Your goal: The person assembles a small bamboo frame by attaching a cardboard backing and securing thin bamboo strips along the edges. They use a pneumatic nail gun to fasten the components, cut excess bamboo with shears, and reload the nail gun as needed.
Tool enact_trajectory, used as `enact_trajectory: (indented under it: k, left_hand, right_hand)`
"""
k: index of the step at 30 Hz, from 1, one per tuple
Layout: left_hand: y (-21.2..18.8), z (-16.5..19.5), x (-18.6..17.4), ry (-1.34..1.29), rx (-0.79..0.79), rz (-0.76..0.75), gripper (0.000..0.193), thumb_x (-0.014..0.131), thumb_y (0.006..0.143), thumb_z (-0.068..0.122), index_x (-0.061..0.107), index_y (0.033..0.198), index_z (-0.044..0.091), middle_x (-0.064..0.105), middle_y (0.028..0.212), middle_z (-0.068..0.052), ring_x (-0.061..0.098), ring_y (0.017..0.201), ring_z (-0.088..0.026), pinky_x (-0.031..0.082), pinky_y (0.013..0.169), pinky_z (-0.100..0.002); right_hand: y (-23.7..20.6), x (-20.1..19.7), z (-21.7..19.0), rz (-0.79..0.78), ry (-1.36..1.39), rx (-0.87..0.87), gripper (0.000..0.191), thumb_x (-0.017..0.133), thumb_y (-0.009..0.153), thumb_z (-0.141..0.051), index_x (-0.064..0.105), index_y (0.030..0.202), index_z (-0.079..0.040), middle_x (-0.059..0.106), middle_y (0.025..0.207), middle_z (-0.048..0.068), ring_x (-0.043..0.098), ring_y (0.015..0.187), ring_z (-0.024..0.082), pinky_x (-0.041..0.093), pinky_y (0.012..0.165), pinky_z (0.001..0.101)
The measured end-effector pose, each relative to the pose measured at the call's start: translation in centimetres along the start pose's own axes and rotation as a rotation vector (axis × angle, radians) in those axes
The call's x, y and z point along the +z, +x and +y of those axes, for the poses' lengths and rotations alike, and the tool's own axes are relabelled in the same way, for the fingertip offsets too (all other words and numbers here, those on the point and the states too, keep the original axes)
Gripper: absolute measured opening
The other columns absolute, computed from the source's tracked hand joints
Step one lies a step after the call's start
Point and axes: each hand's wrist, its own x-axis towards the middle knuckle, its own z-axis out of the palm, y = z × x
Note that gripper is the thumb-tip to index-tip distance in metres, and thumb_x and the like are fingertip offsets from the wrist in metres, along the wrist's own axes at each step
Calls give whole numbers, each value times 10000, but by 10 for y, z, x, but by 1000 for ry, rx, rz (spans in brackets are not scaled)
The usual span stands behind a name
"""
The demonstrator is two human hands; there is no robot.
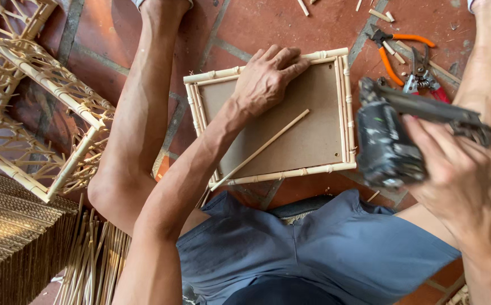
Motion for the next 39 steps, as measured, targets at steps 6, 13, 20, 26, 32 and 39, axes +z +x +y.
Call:
enact_trajectory:
  k: [6, 13, 20, 26, 32, 39]
  left_hand:
    - [4, -4, -8, -6, -1, -208, 431, 548, 971, 127, 669, 1384, 158, 629, 1347, -81, 586, 1174, -257, 489, 947, -409]
    - [7, -1, -8, 27, 14, -130, 450, 549, 948, 119, 667, 1382, 125, 618, 1360, -104, 578, 1152, -258, 478, 935, -391]
    - [7, -3, -9, -70, -34, -176, 402, 569, 967, 158, 685, 1350, 116, 647, 1272, -61, 577, 1125, -249, 472, 913, -389]
    - [7, -4, -7, -20, 9, -80, 407, 563, 973, 149, 683, 1361, 122, 635, 1260, -76, 562, 1104, -229, 467, 891, -364]
    - [4, -5, -5, -50, 11, -94, 393, 578, 979, 164, 688, 1353, 113, 633, 1226, -72, 564, 1109, -232, 470, 896, -372]
    - [3, -6, -4, -53, 23, -70, 352, 594, 1002, 154, 699, 1334, 108, 638, 1233, -67, 563, 1114, -234, 470, 893, -372]
  right_hand:
    - [47, 43, 4, -44, -1, -104, 443, 777, 872, -223, 722, 1221, 44, 755, 1014, 149, 696, 625, 239, 554, 576, 351]
    - [49, 55, 8, -21, -3, -150, 457, 772, 880, -172, 682, 1295, -3, 727, 1164, 118, 720, 847, 263, 564, 742, 371]
    - [50, 65, 8, -19, -65, -204, 444, 742, 866, -126, 682, 1283, 16, 713, 1158, 135, 714, 828, 267, 548, 720, 370]
    - [41, 79, 6, 3, -127, -233, 332, 679, 962, -37, 690, 1284, 43, 715, 1138, 149, 702, 776, 236, 498, 629, 342]
    - [37, 83, 6, 12, -128, -245, 317, 672, 981, -57, 687, 1278, 52, 710, 1155, 157, 700, 782, 233, 495, 626, 337]
    - [44, 73, -3, -9, -91, -225, 336, 677, 992, -61, 686, 1311, 44, 698, 1148, 137, 704, 802, 228, 503, 644, 339]
